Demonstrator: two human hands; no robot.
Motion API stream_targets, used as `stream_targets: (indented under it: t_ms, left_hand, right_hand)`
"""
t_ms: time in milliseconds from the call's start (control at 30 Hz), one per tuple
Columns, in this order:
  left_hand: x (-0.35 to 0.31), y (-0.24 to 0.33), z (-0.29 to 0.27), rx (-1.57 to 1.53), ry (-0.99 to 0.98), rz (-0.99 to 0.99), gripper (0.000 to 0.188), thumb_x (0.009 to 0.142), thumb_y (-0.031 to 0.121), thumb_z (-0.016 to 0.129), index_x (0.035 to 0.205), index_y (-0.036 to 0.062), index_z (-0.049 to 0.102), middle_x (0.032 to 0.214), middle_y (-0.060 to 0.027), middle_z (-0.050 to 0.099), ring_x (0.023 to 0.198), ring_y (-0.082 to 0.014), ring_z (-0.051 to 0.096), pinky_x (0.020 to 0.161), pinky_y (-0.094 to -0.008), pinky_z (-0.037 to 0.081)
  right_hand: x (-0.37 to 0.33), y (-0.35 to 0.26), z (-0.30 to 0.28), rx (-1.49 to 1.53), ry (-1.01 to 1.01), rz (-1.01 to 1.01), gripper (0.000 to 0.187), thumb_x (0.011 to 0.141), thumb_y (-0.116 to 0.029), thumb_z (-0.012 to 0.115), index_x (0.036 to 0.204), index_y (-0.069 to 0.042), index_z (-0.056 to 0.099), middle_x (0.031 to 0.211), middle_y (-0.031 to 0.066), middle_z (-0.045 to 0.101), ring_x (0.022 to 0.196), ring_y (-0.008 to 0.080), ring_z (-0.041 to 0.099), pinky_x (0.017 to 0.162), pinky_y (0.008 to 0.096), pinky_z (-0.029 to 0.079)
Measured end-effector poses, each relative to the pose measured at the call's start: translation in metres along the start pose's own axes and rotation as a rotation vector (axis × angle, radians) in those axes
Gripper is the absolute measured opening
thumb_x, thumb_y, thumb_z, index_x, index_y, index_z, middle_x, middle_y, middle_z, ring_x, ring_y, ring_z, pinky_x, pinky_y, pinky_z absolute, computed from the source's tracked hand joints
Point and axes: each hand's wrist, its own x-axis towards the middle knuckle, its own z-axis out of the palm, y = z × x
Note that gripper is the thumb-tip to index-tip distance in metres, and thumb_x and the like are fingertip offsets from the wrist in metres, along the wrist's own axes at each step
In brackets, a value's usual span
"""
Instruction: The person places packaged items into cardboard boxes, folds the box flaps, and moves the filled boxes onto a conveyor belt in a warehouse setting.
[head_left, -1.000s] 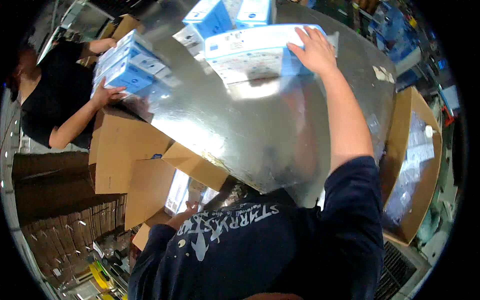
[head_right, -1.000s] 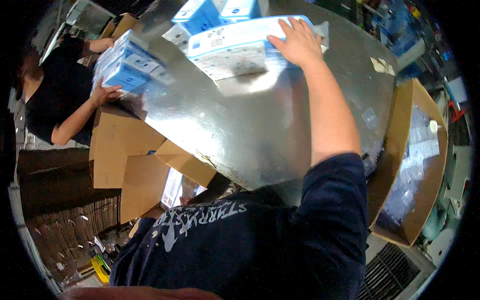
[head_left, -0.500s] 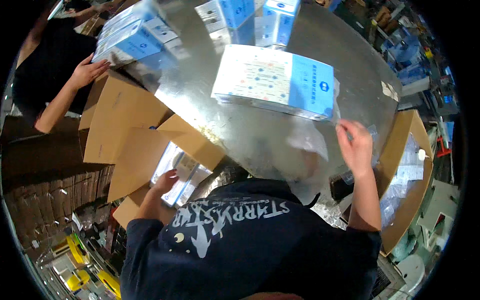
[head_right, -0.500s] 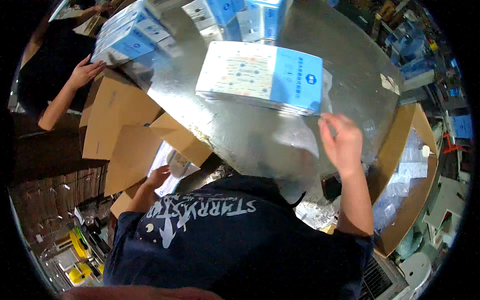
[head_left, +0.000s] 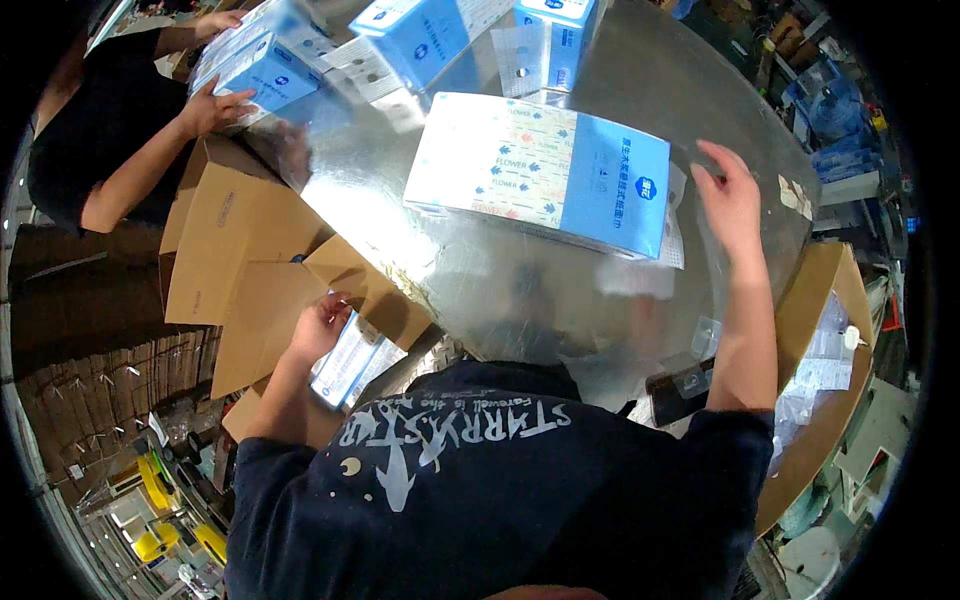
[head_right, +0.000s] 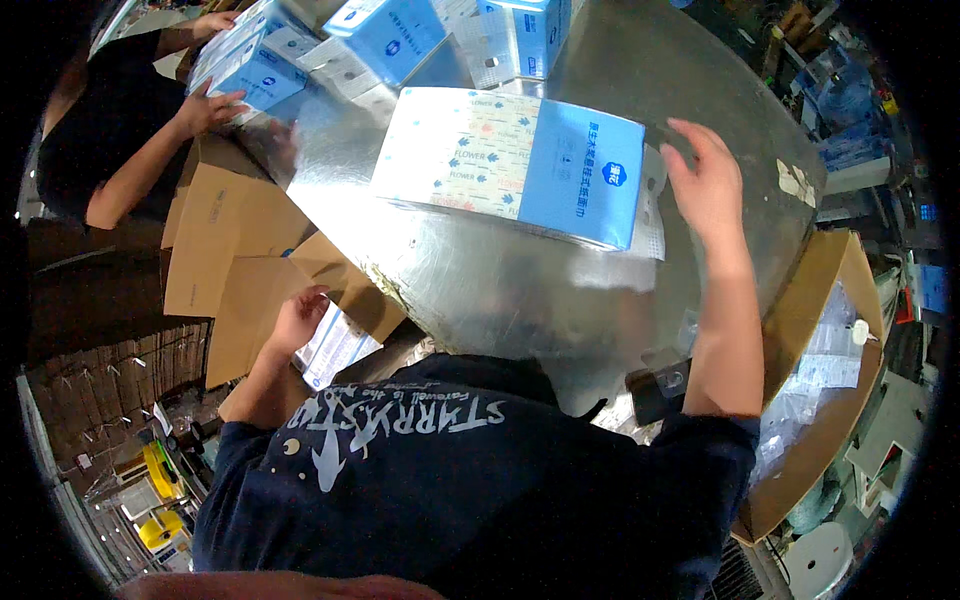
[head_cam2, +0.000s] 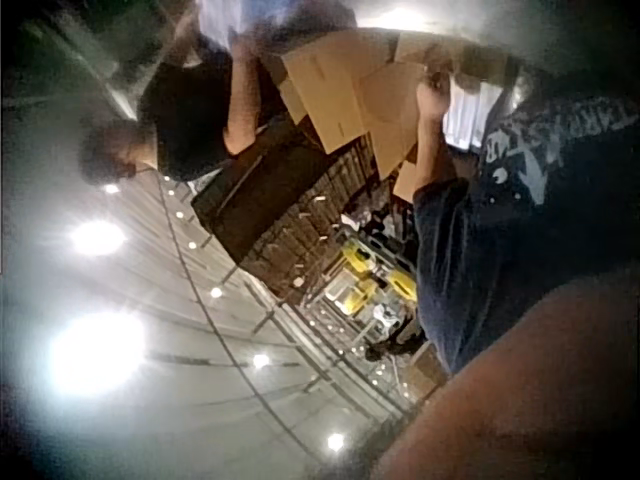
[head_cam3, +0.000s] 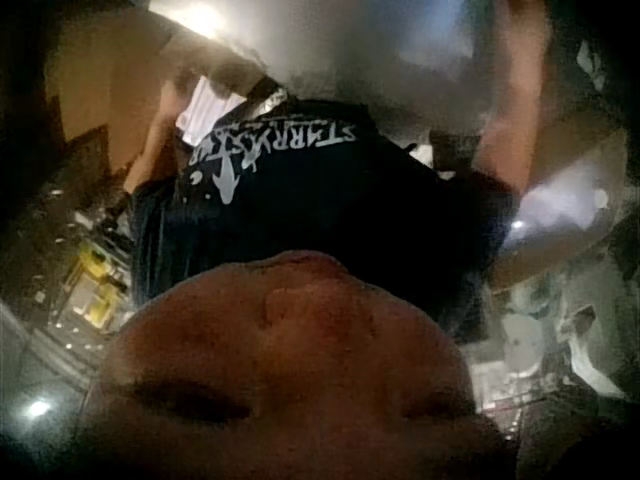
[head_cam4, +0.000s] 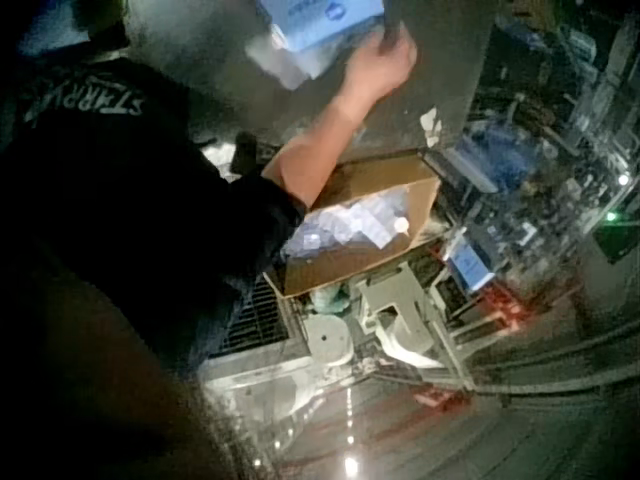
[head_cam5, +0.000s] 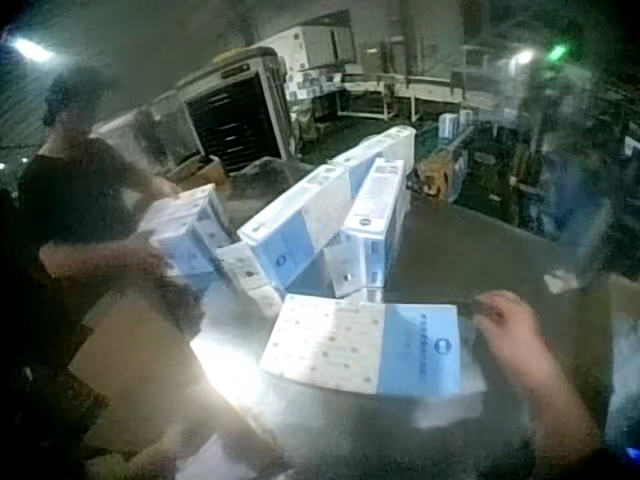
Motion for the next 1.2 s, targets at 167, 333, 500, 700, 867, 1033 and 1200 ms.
stream_targets:
  t_ms: [167, 333, 500, 700, 867, 1033, 1200]
  left_hand:
    - [-0.007, 0.015, 0.000, 0.014, 0.042, 0.057, 0.023, 0.086, 0.004, 0.053, 0.107, -0.0031, 0.054, 0.087, -0.0065, 0.062, 0.079, -0.0116, 0.058, 0.071, -0.0248, 0.047]
    - [-0.001, 0.022, 0.007, -0.053, 0.030, 0.173, 0.021, 0.084, 0.007, 0.056, 0.103, -0.0020, 0.057, 0.086, -0.0097, 0.062, 0.080, -0.0150, 0.060, 0.071, -0.0258, 0.048]
    - [0.031, 0.104, -0.012, 0.149, 0.121, 0.441, 0.022, 0.078, 0.009, 0.062, 0.099, 0.0022, 0.061, 0.087, -0.0132, 0.062, 0.078, -0.0230, 0.062, 0.069, -0.0292, 0.048]
    - [0.093, 0.212, -0.050, 0.531, 0.424, 0.830, 0.034, 0.073, 0.010, 0.065, 0.105, 0.0051, 0.057, 0.108, -0.0141, 0.056, 0.103, -0.0311, 0.053, 0.086, -0.0363, 0.043]
    - [0.183, 0.238, -0.078, 0.872, 0.565, 0.681, 0.066, 0.072, 0.030, 0.067, 0.129, 0.0107, 0.040, 0.133, -0.0203, 0.035, 0.121, -0.0340, 0.037, 0.095, -0.0422, 0.037]
    - [0.227, 0.246, -0.086, 0.717, 0.429, 0.192, 0.089, 0.066, 0.050, 0.064, 0.137, 0.0152, 0.024, 0.125, -0.0243, 0.040, 0.118, -0.0394, 0.037, 0.097, -0.0479, 0.034]
    - [0.160, 0.216, -0.106, 0.769, 0.289, 0.098, 0.096, 0.064, 0.052, 0.063, 0.137, 0.0062, 0.021, 0.109, -0.0267, 0.052, 0.102, -0.0410, 0.051, 0.088, -0.0415, 0.041]
  right_hand:
    - [0.041, 0.048, 0.047, 0.511, -0.153, 0.345, 0.034, 0.081, -0.020, 0.060, 0.112, -0.005, 0.058, 0.103, 0.0065, 0.060, 0.091, 0.0145, 0.055, 0.082, 0.0277, 0.043]
    - [0.022, 0.040, 0.068, 0.723, -0.322, 0.510, 0.042, 0.083, -0.028, 0.059, 0.117, -0.005, 0.052, 0.105, 0.0055, 0.058, 0.096, 0.0128, 0.052, 0.085, 0.0270, 0.039]
    - [-0.003, 0.038, 0.072, 0.726, -0.361, 0.497, 0.041, 0.082, -0.030, 0.062, 0.111, -0.002, 0.053, 0.097, 0.0053, 0.059, 0.090, 0.0129, 0.053, 0.083, 0.0273, 0.041]
    - [-0.024, 0.043, 0.075, 0.782, -0.234, 0.517, 0.037, 0.080, -0.028, 0.064, 0.103, -0.001, 0.055, 0.091, 0.0040, 0.059, 0.082, 0.0117, 0.053, 0.073, 0.0259, 0.043]
    - [-0.039, 0.064, 0.086, 0.491, -0.063, 0.374, 0.029, 0.080, -0.028, 0.063, 0.090, -0.002, 0.053, 0.079, 0.0019, 0.053, 0.074, 0.0109, 0.047, 0.066, 0.0254, 0.041]
    - [-0.067, 0.031, 0.079, 0.773, -0.102, 0.524, 0.017, 0.086, -0.015, 0.053, 0.095, -0.001, 0.056, 0.084, 0.0027, 0.057, 0.078, 0.0105, 0.051, 0.069, 0.0257, 0.043]
    - [-0.067, -0.004, 0.044, 1.223, 0.156, 0.395, 0.014, 0.084, -0.006, 0.055, 0.074, -0.009, 0.046, 0.074, 0.0004, 0.051, 0.066, 0.0073, 0.047, 0.060, 0.0226, 0.042]
